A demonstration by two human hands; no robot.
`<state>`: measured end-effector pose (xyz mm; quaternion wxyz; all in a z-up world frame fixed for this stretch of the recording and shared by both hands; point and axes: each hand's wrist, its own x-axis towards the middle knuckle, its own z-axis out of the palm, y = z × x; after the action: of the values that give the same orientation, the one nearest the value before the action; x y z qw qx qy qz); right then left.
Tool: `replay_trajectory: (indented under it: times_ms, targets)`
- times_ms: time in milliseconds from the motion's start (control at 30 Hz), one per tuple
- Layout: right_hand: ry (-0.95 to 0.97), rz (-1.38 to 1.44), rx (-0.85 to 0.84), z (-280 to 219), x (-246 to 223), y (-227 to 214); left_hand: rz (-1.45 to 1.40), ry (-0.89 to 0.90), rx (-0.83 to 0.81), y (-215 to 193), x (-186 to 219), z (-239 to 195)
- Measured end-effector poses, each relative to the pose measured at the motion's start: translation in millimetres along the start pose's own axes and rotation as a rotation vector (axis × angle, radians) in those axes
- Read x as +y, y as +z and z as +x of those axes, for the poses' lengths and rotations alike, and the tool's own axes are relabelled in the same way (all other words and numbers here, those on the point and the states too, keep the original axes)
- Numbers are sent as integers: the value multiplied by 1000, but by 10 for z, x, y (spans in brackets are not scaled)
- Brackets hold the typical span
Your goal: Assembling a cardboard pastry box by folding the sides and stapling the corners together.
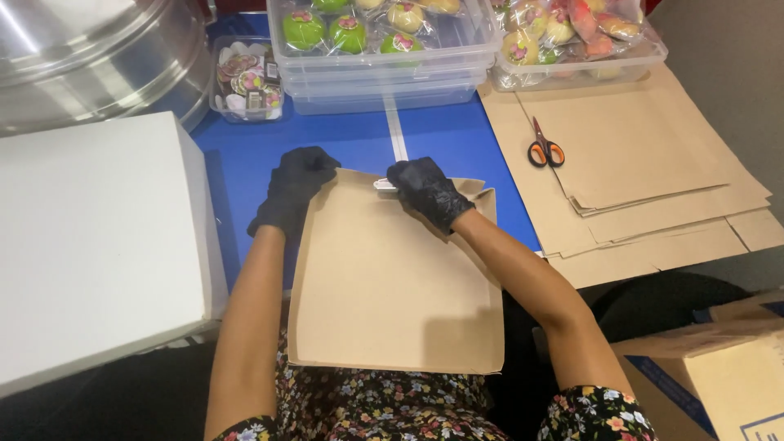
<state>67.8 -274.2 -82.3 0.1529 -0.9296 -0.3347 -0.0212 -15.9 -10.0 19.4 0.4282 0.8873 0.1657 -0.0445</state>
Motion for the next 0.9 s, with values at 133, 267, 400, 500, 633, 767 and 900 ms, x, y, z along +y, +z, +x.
replay_trajectory:
  times_ms: [133,267,400,500,633,767,900]
  targets:
    - [-223,-296,98,-248,-262,-57,-165,41,-50,205,-275,128]
    - [-150,-301,144,-290,-166,175,-192,6,-65,240,-279,87]
    - [-61,-283,67,-57,-138,103,-226,7,17,190,-295,167]
    - [-118,-431,118,149,-61,42,-352,67,56,230,-397,560]
    - [-144,-290,90,-34,-824,-465,-343,80,14,284,-415,529]
    - [88,-24,-336,-59,-1491,-734,-423,84,18,290,-451,480]
    - [235,39,-377,204,-1374,-545,-334,107,20,40,-181,80]
